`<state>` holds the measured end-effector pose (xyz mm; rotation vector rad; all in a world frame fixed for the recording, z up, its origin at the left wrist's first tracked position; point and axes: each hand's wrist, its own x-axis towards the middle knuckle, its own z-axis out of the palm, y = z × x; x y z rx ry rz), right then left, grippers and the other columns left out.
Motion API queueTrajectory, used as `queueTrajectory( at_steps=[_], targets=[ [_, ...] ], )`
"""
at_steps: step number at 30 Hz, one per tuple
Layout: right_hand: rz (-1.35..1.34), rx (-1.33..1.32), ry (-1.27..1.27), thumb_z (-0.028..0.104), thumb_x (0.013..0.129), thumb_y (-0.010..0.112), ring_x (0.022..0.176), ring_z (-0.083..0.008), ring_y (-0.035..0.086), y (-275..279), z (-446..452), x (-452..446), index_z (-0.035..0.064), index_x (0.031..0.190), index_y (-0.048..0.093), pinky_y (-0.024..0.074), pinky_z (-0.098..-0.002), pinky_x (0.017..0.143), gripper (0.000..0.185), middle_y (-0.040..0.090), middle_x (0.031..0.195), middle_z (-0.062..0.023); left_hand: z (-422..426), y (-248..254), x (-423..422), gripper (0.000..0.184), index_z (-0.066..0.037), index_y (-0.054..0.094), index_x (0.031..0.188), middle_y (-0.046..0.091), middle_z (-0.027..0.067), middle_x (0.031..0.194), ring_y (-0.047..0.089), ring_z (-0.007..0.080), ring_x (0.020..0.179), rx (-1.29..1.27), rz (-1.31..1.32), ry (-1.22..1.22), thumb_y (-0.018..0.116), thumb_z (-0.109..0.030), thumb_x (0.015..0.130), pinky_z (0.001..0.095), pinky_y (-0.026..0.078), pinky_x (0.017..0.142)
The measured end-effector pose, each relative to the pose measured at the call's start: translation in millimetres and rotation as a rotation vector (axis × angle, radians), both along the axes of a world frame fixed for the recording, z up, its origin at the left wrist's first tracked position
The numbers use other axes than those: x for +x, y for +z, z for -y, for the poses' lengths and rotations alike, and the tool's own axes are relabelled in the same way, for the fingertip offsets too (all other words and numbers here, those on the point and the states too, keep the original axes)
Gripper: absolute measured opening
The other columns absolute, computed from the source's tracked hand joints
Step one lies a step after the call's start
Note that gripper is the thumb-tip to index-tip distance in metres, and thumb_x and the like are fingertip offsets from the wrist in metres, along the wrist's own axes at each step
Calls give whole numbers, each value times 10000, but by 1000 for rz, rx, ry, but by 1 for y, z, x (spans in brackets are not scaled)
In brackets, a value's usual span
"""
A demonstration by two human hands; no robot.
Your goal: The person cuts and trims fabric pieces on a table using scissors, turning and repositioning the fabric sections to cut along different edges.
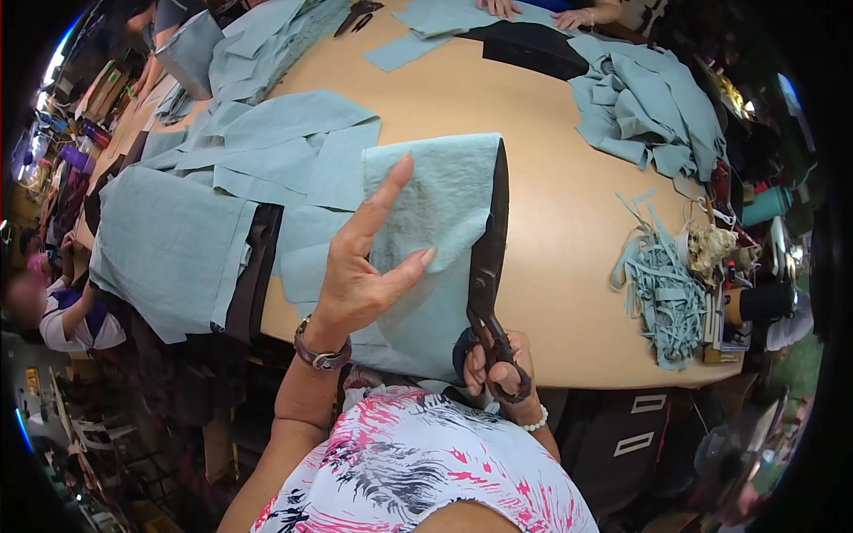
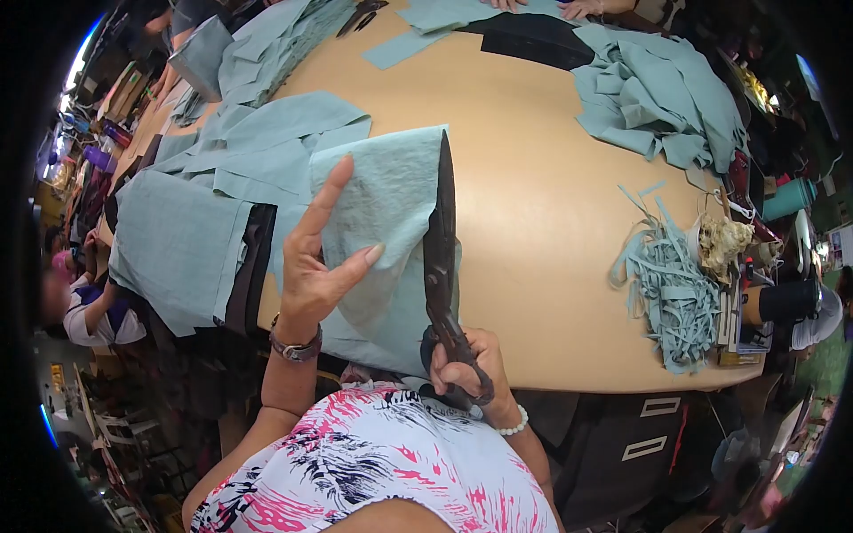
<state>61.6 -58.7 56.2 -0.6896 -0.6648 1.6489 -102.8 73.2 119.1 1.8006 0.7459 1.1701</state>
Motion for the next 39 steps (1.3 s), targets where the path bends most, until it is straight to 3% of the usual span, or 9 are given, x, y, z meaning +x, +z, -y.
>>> queueTrajectory(
  at_steps=[7,10,15,18,21,24,32,35,39],
  targets=[
    [47,-25,14,292,693,738,470,-112,496,0,2,1,22,662,478,378,-215,439,376,510,531,-52,-2,-2,0,694,29,322,1309,368,139,1344,336,204,1247,1,3,-21,601,27,674,304,251,1019],
    [60,-54,-50,266,646,767,382,-147,443,-1,2,-2,-6,642,491,374,-244,353,388,426,485,-40,-3,-2,-1,711,38,296,1319,348,129,1356,348,177,1228,32,-27,-38,588,69,671,298,273,1005],
    [148,-100,-13,192,708,718,429,-92,483,1,5,0,30,646,508,361,-210,402,272,517,518,-34,-4,-4,0,707,36,302,1317,351,134,1352,355,175,1223,37,-30,-38,595,53,674,301,273,1005],
    [173,-109,-27,150,706,717,423,-86,485,-2,6,0,33,642,510,352,-206,392,246,510,509,-23,-6,-6,4,664,29,343,1298,433,146,1285,421,195,1182,-62,77,-31,633,-9,702,293,298,995],
    [259,-128,-11,121,705,716,422,-76,483,-3,9,4,35,638,506,344,-202,389,237,494,497,-8,-25,3,6,637,10,368,1292,481,139,1218,494,161,1077,-408,445,-89,641,-1,716,268,362,940],
    [372,-175,24,107,708,713,423,-63,470,3,11,6,38,632,500,331,-197,392,236,475,486,8,-52,4,2,610,-3,390,1283,507,131,1169,520,137,1009,-688,477,-179,629,15,723,246,394,898],
    [715,-100,-92,115,705,722,430,-49,441,-3,11,4,33,626,491,317,-193,403,257,473,485,17,-51,-2,16,588,7,432,1252,497,130,1205,477,155,1088,-332,281,-217,642,31,703,255,372,926],
    [622,-220,-72,121,694,728,435,-55,450,1,12,4,30,639,499,322,-193,411,253,476,484,17,-48,-3,19,597,15,427,1252,489,137,1214,474,160,1091,-268,271,-137,649,34,698,265,360,942],
    [378,-123,-64,230,630,781,480,-69,476,-15,16,9,22,669,513,344,-195,447,342,487,532,8,-51,-4,20,633,9,411,1266,474,118,1239,456,152,1110,-147,178,-110,661,30,685,270,339,955]
  ],
)
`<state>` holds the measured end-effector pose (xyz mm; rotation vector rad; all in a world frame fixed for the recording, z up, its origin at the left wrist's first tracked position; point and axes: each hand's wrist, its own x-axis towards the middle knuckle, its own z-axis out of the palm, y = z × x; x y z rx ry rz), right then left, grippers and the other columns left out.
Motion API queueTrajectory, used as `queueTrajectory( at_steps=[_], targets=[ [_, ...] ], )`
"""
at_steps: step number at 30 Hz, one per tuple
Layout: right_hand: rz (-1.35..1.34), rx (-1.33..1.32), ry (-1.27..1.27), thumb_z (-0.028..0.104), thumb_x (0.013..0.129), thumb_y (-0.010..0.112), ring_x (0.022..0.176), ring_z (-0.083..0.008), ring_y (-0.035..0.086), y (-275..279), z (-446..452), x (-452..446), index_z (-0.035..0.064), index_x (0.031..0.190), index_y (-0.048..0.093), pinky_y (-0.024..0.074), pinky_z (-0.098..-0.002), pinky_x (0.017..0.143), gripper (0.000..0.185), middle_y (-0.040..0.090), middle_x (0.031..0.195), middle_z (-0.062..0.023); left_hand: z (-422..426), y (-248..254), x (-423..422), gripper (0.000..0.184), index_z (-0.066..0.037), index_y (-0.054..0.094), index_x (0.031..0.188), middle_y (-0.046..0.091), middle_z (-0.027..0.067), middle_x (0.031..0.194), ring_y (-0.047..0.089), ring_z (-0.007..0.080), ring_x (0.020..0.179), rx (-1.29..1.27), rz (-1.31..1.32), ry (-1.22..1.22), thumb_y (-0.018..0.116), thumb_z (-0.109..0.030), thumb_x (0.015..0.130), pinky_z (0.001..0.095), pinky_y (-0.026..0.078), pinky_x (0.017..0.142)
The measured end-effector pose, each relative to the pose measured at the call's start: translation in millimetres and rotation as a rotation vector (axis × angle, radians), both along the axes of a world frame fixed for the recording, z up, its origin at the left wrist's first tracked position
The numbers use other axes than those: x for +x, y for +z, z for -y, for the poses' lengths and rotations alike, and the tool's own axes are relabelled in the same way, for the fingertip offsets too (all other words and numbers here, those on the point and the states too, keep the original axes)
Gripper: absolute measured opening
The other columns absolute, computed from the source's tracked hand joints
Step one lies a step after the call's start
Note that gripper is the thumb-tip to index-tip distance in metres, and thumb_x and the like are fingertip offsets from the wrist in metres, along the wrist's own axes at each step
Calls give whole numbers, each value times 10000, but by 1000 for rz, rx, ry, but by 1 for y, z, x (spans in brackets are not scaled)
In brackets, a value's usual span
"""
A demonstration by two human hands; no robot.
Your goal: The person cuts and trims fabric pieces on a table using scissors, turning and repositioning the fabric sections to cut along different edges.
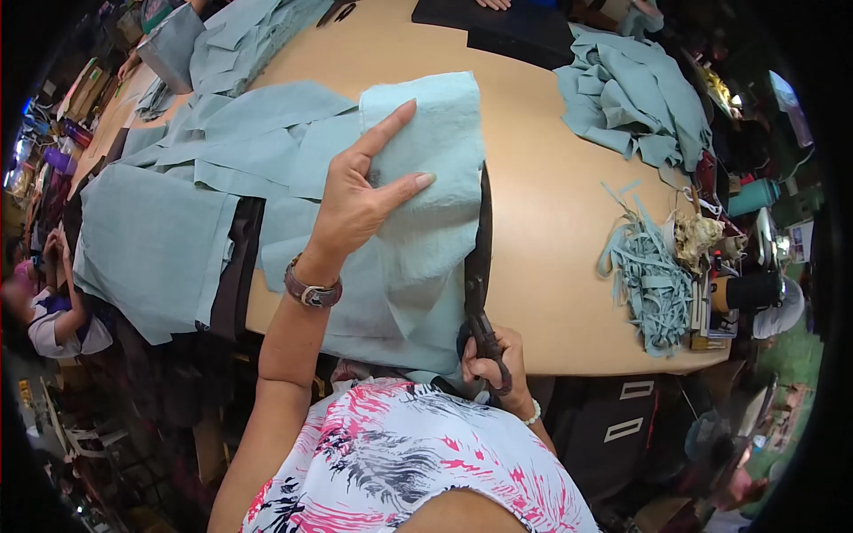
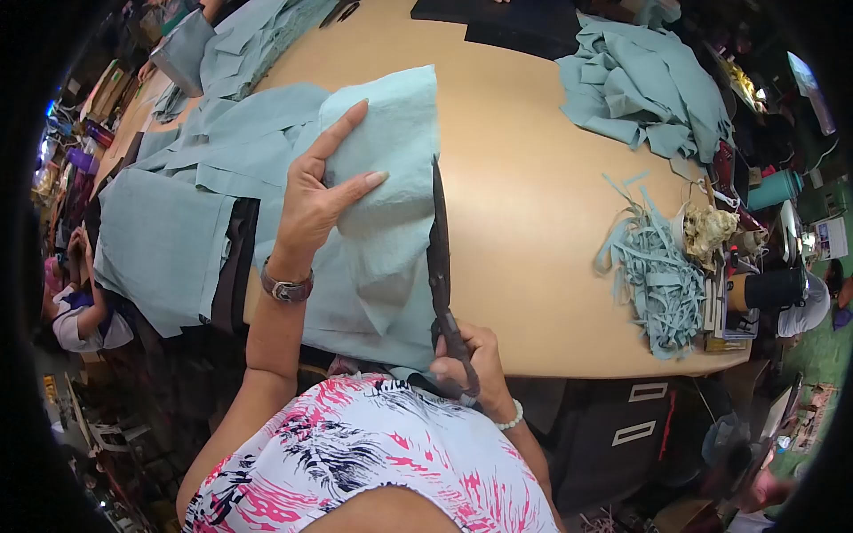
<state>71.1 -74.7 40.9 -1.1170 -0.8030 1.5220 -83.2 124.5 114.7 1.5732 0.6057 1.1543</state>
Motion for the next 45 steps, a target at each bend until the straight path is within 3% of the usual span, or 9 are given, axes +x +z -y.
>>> queueTrajectory(
  at_steps=[5,10,13,16,19,22,37,45],
  targets=[
    [-116,71,4,366,558,814,525,-84,490,-1,-7,-3,17,692,515,357,-190,480,478,489,587,-6,1,3,-3,677,-18,398,1285,468,98,1250,447,146,1116,151,-90,3,676,24,669,271,324,963],
    [-135,110,-8,361,540,827,504,-95,494,7,-16,-5,6,703,515,365,-200,461,500,482,568,-13,5,11,-6,696,-34,393,1292,449,100,1273,439,138,1123,270,-132,18,681,28,661,273,332,958],
    [-183,113,-7,377,523,833,481,-106,495,11,-16,-6,-4,706,516,381,-209,444,529,478,555,-18,4,15,-7,627,-12,427,1261,504,99,1227,483,144,1076,289,-37,74,676,-10,685,266,363,929],
    [-279,119,22,404,504,836,463,-118,496,9,-15,-3,-9,711,518,394,-216,431,561,472,544,-22,1,18,-12,578,-13,473,1224,541,93,1180,505,131,1041,159,-100,6,687,-23,688,257,383,908],
    [-331,130,52,421,491,837,454,-125,497,7,-12,1,-10,717,520,395,-218,420,580,468,538,-24,-3,16,-2,547,-15,505,1194,565,93,1139,520,123,1013,188,-69,34,702,-40,685,251,397,889],
    [-345,123,42,424,488,836,460,-129,504,7,-10,4,-11,721,524,398,-220,422,585,470,542,-26,-1,14,6,560,-3,500,1193,557,107,1143,507,138,1039,140,-77,20,711,-48,676,256,385,903],
    [-416,119,-38,435,497,826,489,-151,522,9,-11,7,-13,714,516,410,-231,434,587,477,553,-38,26,20,15,647,4,448,1236,505,109,1224,463,167,1131,373,-249,45,699,-12,640,289,327,969],
    [-401,122,-46,464,470,828,502,-155,529,8,-11,6,-18,722,512,418,-237,439,629,485,567,-45,26,16,16,634,9,441,1239,543,148,1159,528,201,1033,451,-263,127,696,-45,661,281,392,885]
  ],
)
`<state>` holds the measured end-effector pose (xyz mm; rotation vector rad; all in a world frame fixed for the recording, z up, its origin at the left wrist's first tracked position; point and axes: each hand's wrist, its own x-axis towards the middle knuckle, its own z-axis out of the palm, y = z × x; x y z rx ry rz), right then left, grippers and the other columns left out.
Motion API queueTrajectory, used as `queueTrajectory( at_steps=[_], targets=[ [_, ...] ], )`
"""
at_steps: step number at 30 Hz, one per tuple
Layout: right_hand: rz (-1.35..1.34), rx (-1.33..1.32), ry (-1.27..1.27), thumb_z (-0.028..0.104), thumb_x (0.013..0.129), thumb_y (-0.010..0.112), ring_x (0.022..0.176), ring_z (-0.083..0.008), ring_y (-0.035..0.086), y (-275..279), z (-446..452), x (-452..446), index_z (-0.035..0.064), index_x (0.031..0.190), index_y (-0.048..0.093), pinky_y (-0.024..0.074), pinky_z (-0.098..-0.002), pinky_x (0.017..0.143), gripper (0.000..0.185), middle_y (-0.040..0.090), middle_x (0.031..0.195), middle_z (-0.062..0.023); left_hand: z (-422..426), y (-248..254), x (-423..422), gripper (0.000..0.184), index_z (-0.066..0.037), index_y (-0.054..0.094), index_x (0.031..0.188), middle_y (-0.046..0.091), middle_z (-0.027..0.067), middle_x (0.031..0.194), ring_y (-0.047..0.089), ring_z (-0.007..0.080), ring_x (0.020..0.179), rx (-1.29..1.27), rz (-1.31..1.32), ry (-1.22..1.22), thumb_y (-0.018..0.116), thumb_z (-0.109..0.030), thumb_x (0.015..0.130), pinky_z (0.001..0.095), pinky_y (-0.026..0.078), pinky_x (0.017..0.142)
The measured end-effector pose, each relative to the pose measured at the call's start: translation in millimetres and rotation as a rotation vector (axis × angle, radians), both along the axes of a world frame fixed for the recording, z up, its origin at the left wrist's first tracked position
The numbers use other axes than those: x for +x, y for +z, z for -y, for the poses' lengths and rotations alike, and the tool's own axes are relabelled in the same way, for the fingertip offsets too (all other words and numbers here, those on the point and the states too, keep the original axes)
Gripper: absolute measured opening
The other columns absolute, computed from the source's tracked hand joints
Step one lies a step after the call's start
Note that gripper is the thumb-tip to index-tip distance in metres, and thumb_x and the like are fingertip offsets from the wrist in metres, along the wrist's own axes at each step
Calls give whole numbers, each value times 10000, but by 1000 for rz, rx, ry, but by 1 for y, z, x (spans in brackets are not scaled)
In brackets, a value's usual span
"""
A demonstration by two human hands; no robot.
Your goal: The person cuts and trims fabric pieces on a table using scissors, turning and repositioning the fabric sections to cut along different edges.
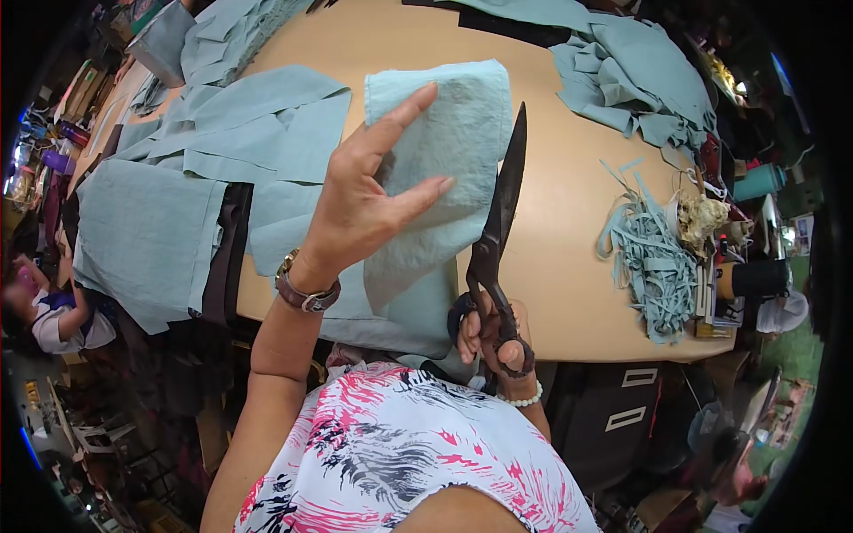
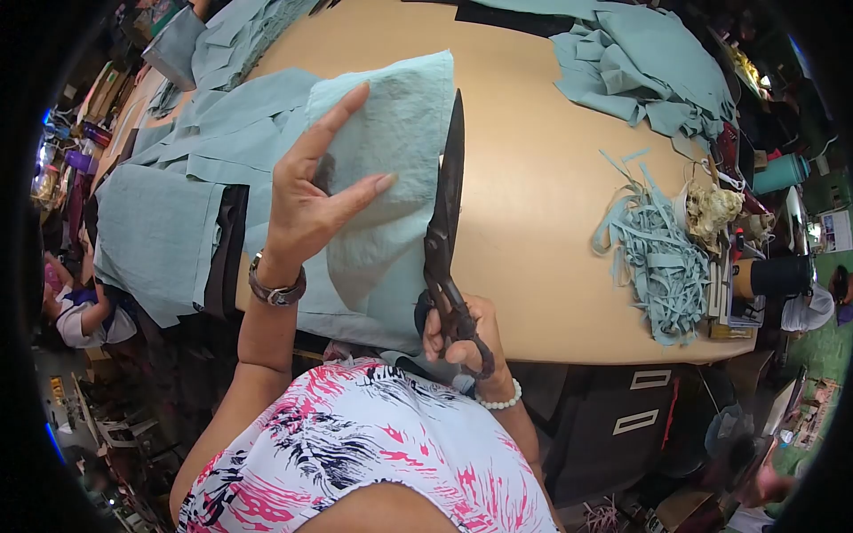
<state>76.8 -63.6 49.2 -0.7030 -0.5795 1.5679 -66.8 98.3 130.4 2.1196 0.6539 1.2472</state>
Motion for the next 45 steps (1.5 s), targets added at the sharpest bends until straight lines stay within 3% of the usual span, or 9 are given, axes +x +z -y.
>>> queueTrajectory(
  at_steps=[4,23,31,34,45],
  targets=[
    [46,9,-5,476,479,822,507,-154,532,-1,-2,-1,-16,723,511,419,-235,444,631,481,569,-44,1,3,-2,657,16,433,1243,482,131,1248,454,188,1153,-49,-36,-17,705,-27,647,303,329,977],
    [80,-6,-2,490,471,820,517,-144,527,2,-4,-4,-8,730,511,429,-237,466,641,478,577,-36,4,4,-7,671,1,431,1250,477,125,1258,458,195,1154,9,-73,-4,708,-40,640,309,333,975],
    [31,8,-30,423,526,821,485,-144,513,3,-4,-6,-12,720,511,421,-237,442,569,461,548,-30,4,4,-7,670,5,427,1252,481,120,1255,458,191,1153,-22,-60,-13,699,-34,642,303,328,974],
    [50,19,-6,406,551,813,477,-137,510,-1,-3,-4,-13,708,513,411,-230,437,539,464,536,-31,2,3,-5,655,6,415,1260,553,167,1134,543,210,1009,47,-26,13,673,-28,659,283,395,880],
    [140,4,18,301,632,780,473,-96,503,-5,0,-2,-1,692,522,359,-197,424,401,537,550,-53,0,-2,-6,683,20,389,1272,500,162,1218,480,216,1120,-42,7,-7,691,-38,662,295,347,954]
  ],
)
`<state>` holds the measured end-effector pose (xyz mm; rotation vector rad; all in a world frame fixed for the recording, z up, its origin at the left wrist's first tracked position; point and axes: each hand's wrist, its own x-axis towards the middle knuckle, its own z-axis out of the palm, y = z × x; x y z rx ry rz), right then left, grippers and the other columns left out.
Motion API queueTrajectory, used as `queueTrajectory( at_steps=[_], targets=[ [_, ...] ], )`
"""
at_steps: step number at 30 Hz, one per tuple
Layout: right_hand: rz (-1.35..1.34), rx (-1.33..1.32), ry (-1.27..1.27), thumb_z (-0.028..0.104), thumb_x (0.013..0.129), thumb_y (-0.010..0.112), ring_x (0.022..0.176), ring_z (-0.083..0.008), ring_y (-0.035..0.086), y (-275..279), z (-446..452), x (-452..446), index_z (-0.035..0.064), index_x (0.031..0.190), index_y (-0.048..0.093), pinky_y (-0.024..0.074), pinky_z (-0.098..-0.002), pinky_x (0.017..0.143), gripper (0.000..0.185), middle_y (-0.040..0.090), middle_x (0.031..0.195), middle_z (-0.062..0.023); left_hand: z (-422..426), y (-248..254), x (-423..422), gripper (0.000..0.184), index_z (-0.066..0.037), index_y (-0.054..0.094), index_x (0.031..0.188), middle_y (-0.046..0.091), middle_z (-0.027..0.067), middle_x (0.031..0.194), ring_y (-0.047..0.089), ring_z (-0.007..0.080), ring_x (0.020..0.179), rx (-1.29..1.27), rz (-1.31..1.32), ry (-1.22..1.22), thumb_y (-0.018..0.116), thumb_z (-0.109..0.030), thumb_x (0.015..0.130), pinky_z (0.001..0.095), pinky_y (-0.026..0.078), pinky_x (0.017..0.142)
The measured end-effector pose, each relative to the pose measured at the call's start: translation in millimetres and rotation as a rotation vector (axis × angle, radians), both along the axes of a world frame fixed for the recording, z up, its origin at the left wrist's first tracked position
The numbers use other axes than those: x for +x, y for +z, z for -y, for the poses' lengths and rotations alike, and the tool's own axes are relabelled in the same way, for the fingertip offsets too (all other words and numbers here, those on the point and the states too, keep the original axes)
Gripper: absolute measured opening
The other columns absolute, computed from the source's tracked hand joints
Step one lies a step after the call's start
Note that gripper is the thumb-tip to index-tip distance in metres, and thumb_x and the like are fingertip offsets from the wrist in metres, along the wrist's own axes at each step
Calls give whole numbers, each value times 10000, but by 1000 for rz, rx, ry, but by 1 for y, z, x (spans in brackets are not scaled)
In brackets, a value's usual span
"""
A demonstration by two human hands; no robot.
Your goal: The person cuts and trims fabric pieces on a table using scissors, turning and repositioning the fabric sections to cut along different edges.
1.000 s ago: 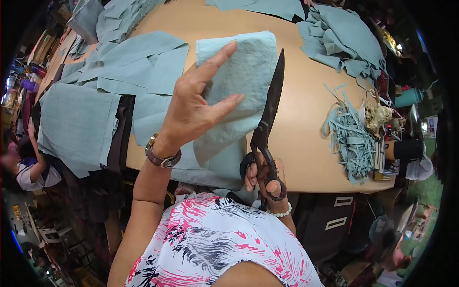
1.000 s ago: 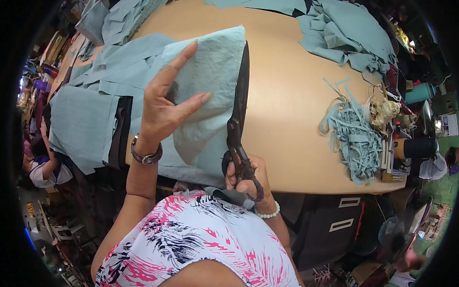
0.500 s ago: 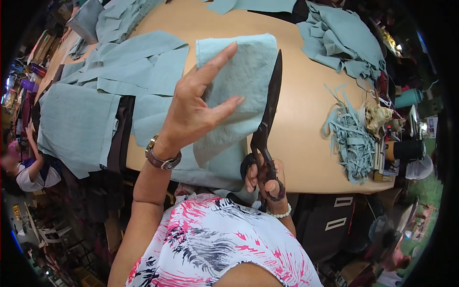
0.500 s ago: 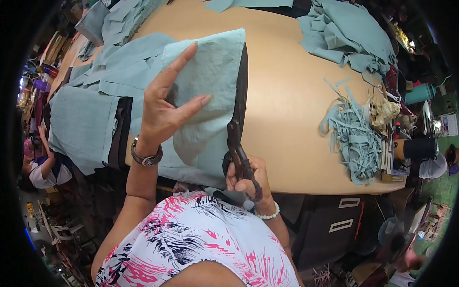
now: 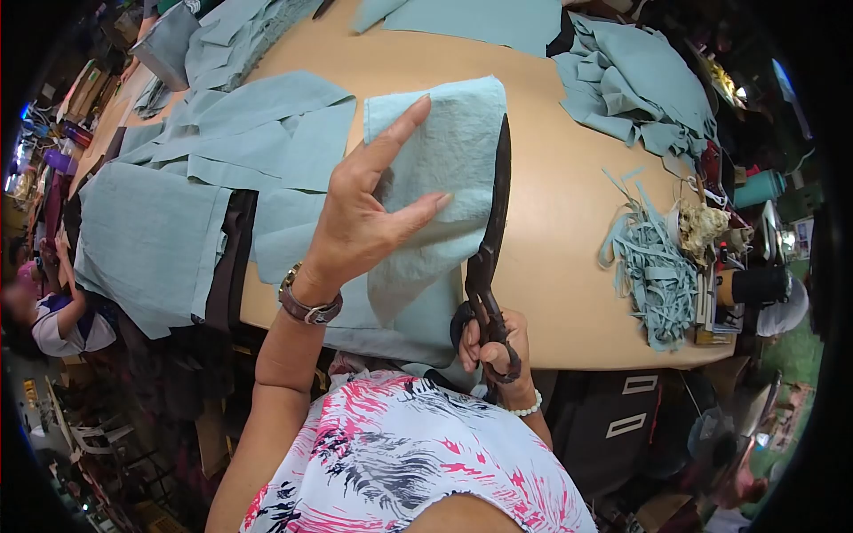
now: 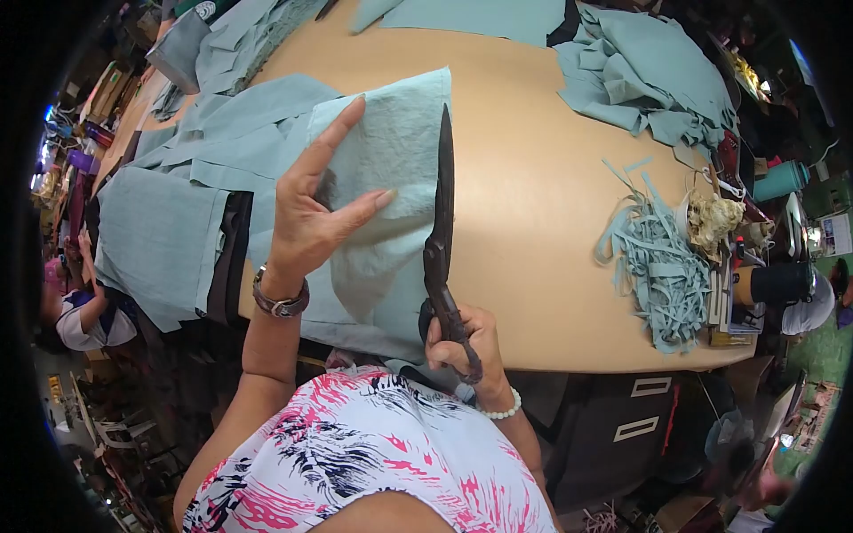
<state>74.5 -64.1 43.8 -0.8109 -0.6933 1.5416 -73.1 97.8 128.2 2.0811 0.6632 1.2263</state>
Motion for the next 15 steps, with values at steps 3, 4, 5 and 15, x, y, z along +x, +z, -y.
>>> queueTrajectory(
  at_steps=[3,4,5,15],
  targets=[
    [17,-15,2,254,653,769,465,-90,501,1,0,0,6,682,523,353,-193,413,350,533,543,-43,0,-1,-1,691,14,391,1274,462,144,1263,433,199,1170,-23,-6,-7,698,-29,656,304,316,983],
    [20,-31,0,239,657,766,462,-88,501,3,0,-1,9,679,523,352,-192,410,335,531,540,-39,0,-1,-2,695,11,393,1274,445,133,1283,413,190,1190,-34,-9,-10,702,-25,653,308,302,995],
    [23,-47,-1,225,660,763,459,-86,501,5,0,-1,12,675,523,351,-191,407,322,529,537,-36,0,-1,-2,694,12,393,1274,446,133,1282,413,191,1190,-43,-11,-8,701,-25,653,308,301,996],
    [-61,-2,-2,288,600,798,528,-129,542,-5,-2,-8,-7,746,519,429,-222,479,432,518,596,-47,7,-5,-5,707,13,387,1279,470,140,1258,445,197,1157,-99,-31,18,699,-41,646,297,318,972]
  ],
)
